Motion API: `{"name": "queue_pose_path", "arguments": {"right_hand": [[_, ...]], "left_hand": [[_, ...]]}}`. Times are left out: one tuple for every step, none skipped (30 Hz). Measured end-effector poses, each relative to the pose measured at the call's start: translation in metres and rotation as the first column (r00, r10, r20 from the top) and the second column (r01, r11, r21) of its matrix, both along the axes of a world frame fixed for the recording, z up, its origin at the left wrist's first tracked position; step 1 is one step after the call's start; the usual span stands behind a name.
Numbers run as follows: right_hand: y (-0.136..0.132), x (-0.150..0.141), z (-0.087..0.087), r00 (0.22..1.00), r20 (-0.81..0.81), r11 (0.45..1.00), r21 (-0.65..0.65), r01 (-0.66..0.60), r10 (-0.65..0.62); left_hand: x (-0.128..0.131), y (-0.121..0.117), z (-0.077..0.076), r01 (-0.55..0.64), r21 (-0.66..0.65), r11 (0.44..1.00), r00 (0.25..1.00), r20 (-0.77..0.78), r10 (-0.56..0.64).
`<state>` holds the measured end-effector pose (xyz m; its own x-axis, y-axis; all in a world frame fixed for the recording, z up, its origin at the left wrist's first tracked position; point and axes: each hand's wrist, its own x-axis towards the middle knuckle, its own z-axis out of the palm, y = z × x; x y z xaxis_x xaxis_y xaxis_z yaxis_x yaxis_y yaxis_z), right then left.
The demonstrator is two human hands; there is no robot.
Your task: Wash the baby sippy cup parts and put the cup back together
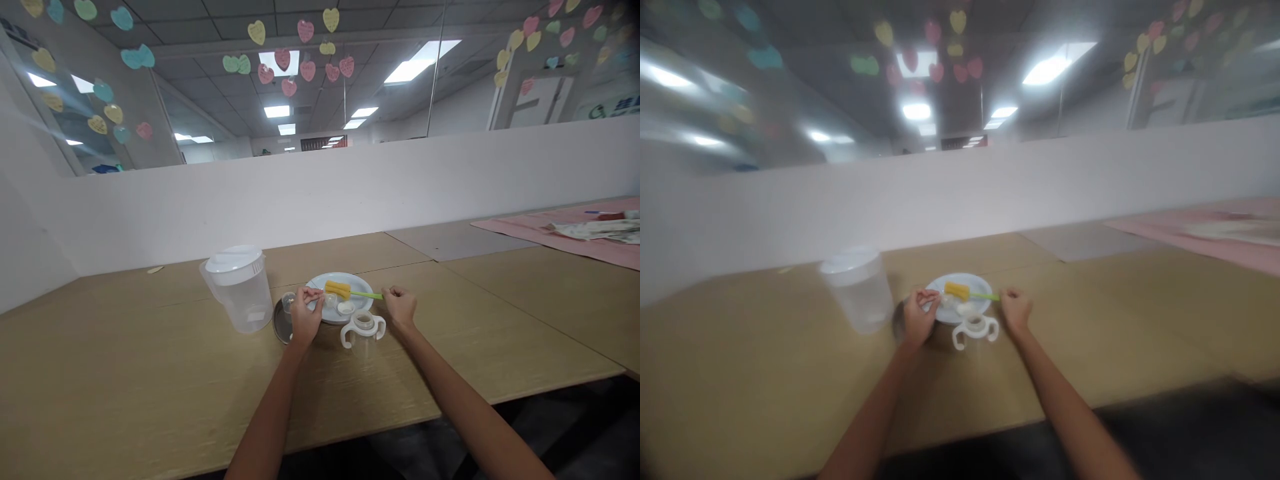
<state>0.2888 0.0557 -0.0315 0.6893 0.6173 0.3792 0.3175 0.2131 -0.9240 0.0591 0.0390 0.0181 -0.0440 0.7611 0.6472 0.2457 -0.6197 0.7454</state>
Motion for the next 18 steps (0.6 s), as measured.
{"name": "queue_pose_path", "arguments": {"right_hand": [[0.0,0.001,0.0,0.999,0.025,1.0,0.002,0.024,-0.024],[0.0,0.001,-0.001,0.998,0.045,0.999,0.006,0.033,-0.033],[0.0,0.001,-0.001,0.998,0.057,1.0,0.013,0.021,-0.022],[0.0,0.0,-0.001,0.998,0.058,1.0,0.022,-0.005,0.004],[0.0,0.0,-0.001,0.998,0.056,0.999,0.03,-0.034,0.032],[0.0,-0.001,-0.001,0.997,0.055,0.998,0.037,-0.056,0.054],[0.001,-0.001,-0.001,0.996,0.053,0.996,0.042,-0.073,0.07],[0.0,-0.002,-0.001,0.996,0.048,0.996,0.045,-0.082,0.08],[0.0,-0.002,0.0,0.996,0.037,0.995,0.047,-0.086,0.084],[0.0,-0.003,0.0,0.996,0.023,0.995,0.045,-0.088,0.087],[-0.001,-0.003,0.001,0.996,0.009,0.995,0.04,-0.087,0.086],[-0.001,-0.003,0.001,0.997,-0.004,0.996,0.035,-0.083,0.083],[-0.002,-0.003,0.002,0.997,-0.011,0.997,0.03,-0.076,0.077],[-0.002,-0.002,0.003,0.998,-0.012,0.997,0.028,-0.068,0.069],[-0.003,-0.002,0.003,0.998,-0.008,0.998,0.026,-0.061,0.062],[-0.003,-0.002,0.003,0.998,-0.001,0.998,0.026,-0.057,0.057],[-0.004,-0.002,0.004,0.999,0.009,0.998,0.028,-0.054,0.054],[-0.004,-0.002,0.004,0.998,0.022,0.998,0.029,-0.053,0.053]], "left_hand": [[0.001,0.0,0.0,-0.003,0.008,1.0,1.0,-0.001,0.003],[0.001,0.0,0.0,-0.011,0.015,1.0,1.0,-0.008,0.012],[0.001,0.0,0.0,-0.027,0.025,0.999,0.999,-0.019,0.028],[0.0,0.001,0.0,-0.052,0.037,0.998,0.998,-0.034,0.053],[0.0,0.001,0.0,-0.089,0.052,0.995,0.995,-0.049,0.091],[-0.002,0.002,-0.001,-0.139,0.072,0.988,0.987,-0.066,0.143],[-0.003,0.002,-0.001,-0.201,0.097,0.975,0.974,-0.085,0.209],[-0.005,0.002,-0.002,-0.267,0.125,0.956,0.954,-0.108,0.281],[-0.007,0.002,-0.002,-0.328,0.155,0.932,0.927,-0.137,0.349],[-0.009,0.002,-0.003,-0.376,0.185,0.908,0.897,-0.171,0.407],[-0.011,0.001,-0.003,-0.411,0.21,0.887,0.867,-0.21,0.451],[-0.014,0.002,-0.004,-0.433,0.228,0.872,0.839,-0.253,0.482],[-0.016,0.002,-0.004,-0.447,0.237,0.863,0.812,-0.297,0.502],[-0.019,0.004,-0.005,-0.456,0.239,0.857,0.787,-0.341,0.514],[-0.022,0.005,-0.005,-0.465,0.236,0.853,0.762,-0.383,0.522],[-0.025,0.007,-0.005,-0.477,0.226,0.849,0.738,-0.422,0.527],[-0.028,0.01,-0.006,-0.49,0.211,0.846,0.714,-0.459,0.529],[-0.03,0.012,-0.006,-0.504,0.189,0.843,0.691,-0.496,0.525]]}}
